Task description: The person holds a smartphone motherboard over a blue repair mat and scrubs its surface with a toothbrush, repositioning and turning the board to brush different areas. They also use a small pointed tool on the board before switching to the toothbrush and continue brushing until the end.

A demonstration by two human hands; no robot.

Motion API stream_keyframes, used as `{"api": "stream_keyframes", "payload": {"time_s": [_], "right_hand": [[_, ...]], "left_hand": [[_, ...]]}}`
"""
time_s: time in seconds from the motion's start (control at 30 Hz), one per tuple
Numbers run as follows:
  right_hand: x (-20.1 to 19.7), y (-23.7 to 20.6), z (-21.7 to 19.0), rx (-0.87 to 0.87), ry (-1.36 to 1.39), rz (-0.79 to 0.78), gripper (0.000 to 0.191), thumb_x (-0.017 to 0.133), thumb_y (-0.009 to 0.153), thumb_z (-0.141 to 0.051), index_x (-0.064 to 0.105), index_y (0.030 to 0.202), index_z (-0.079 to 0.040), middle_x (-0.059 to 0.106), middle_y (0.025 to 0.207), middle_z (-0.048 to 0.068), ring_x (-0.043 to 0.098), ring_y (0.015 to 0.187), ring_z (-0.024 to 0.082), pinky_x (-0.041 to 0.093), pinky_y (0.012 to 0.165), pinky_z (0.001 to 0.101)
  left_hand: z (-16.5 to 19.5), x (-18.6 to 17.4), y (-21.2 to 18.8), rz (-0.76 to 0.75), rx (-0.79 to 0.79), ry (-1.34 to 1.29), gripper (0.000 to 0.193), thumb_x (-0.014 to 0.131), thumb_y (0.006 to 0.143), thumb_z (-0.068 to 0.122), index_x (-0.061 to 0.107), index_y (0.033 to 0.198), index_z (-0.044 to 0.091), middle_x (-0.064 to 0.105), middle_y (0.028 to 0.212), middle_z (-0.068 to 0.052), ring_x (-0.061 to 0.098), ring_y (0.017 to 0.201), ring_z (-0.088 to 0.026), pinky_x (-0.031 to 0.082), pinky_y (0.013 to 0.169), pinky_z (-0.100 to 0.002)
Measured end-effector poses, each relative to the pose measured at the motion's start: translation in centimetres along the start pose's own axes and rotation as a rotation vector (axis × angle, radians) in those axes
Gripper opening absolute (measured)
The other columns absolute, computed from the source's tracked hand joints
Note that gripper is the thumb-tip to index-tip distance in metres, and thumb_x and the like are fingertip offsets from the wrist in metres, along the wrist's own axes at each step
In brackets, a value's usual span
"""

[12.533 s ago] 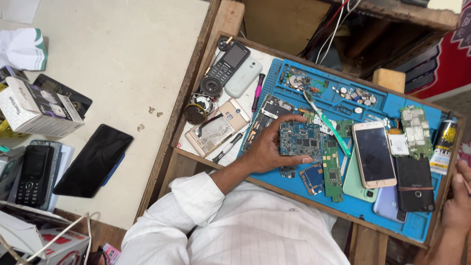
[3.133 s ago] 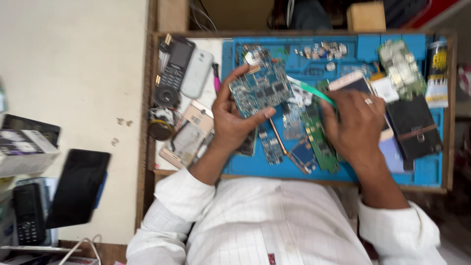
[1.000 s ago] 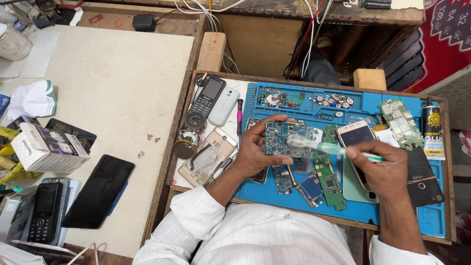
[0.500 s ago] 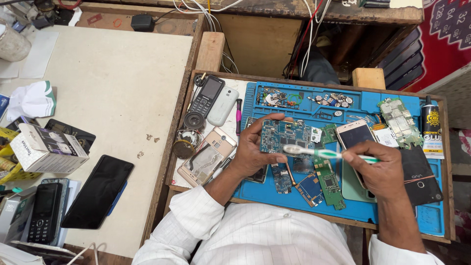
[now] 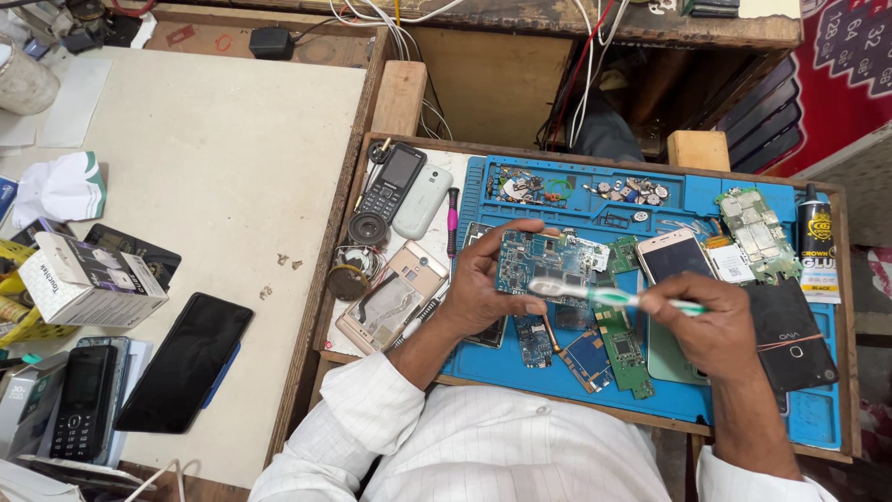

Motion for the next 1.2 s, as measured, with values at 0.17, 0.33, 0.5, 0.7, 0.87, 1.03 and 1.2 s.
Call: {"api": "stream_keyframes", "payload": {"time_s": [0.17, 0.33, 0.5, 0.7, 0.87, 1.03, 1.2], "right_hand": [[0.0, 0.0, 0.0, 0.061, -0.092, 0.095, 0.014, 0.078, 0.094, -0.014, 0.078, 0.1, -0.002, 0.068, 0.073, 0.002, 0.051, 0.061, 0.004, 0.037, 0.056, 0.0207], [1.1, -0.1, -0.7, -0.039, -0.01, -0.073, 0.013, 0.078, 0.09, -0.015, 0.077, 0.096, -0.004, 0.075, 0.084, 0.003, 0.065, 0.072, 0.006, 0.05, 0.064, 0.0212], [1.1, -0.1, -1.1, 0.017, -0.136, 0.087, 0.013, 0.078, 0.093, -0.013, 0.078, 0.099, -0.002, 0.074, 0.081, 0.004, 0.061, 0.07, 0.007, 0.047, 0.062, 0.022], [1.7, -0.1, -1.3, 0.008, -0.059, 0.021, 0.011, 0.077, 0.091, -0.014, 0.077, 0.097, -0.004, 0.074, 0.081, 0.004, 0.064, 0.069, 0.007, 0.048, 0.06, 0.0212], [2.0, 0.0, -1.3, -0.039, -0.096, -0.003, 0.012, 0.078, 0.09, -0.014, 0.077, 0.096, -0.004, 0.075, 0.08, 0.004, 0.064, 0.067, 0.006, 0.048, 0.058, 0.0209], [2.0, -0.1, -1.2, 0.026, -0.11, 0.074, 0.011, 0.077, 0.092, -0.013, 0.078, 0.097, -0.003, 0.072, 0.077, 0.004, 0.058, 0.064, 0.006, 0.041, 0.055, 0.0217], [2.4, -0.2, -1.5, -0.048, -0.109, -0.045, 0.012, 0.078, 0.088, -0.014, 0.078, 0.094, -0.003, 0.075, 0.076, 0.002, 0.061, 0.06, 0.005, 0.044, 0.052, 0.0205]], "left_hand": [[0.0, 0.0, 0.0, -0.028, -0.024, 0.064, 0.09, 0.097, 0.071, 0.018, 0.053, 0.149, 0.005, 0.064, 0.143, -0.011, 0.063, 0.131, -0.019, 0.053, 0.119, -0.037], [0.0, 0.2, -0.1, -0.073, -0.022, 0.094, 0.09, 0.097, 0.07, 0.017, 0.055, 0.149, 0.006, 0.065, 0.144, -0.01, 0.063, 0.134, -0.018, 0.052, 0.122, -0.037], [-0.2, 0.5, -0.1, -0.089, -0.055, 0.083, 0.09, 0.097, 0.069, 0.014, 0.055, 0.148, 0.006, 0.065, 0.144, -0.009, 0.062, 0.134, -0.019, 0.052, 0.12, -0.037], [-0.5, 0.4, -0.1, -0.081, -0.078, 0.054, 0.09, 0.097, 0.069, 0.012, 0.055, 0.148, 0.006, 0.064, 0.143, -0.01, 0.062, 0.133, -0.018, 0.054, 0.118, -0.037], [-0.3, 0.5, 0.0, -0.124, -0.024, 0.099, 0.089, 0.096, 0.07, 0.011, 0.055, 0.149, 0.008, 0.063, 0.145, -0.01, 0.062, 0.135, -0.019, 0.054, 0.121, -0.037], [-0.1, 0.7, -0.1, -0.129, -0.054, 0.095, 0.09, 0.096, 0.071, 0.011, 0.053, 0.15, 0.008, 0.064, 0.146, -0.01, 0.061, 0.137, -0.019, 0.054, 0.12, -0.038], [0.2, 0.8, -0.1, -0.141, -0.032, 0.151, 0.091, 0.096, 0.07, 0.011, 0.053, 0.15, 0.009, 0.063, 0.147, -0.009, 0.06, 0.137, -0.018, 0.053, 0.12, -0.037]]}}
Point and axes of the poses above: each hand's wrist, its own y-axis towards the middle knuckle, its own x-axis out of the palm, z = x × y, the point moved 3 cm from there along y, towards the middle knuckle
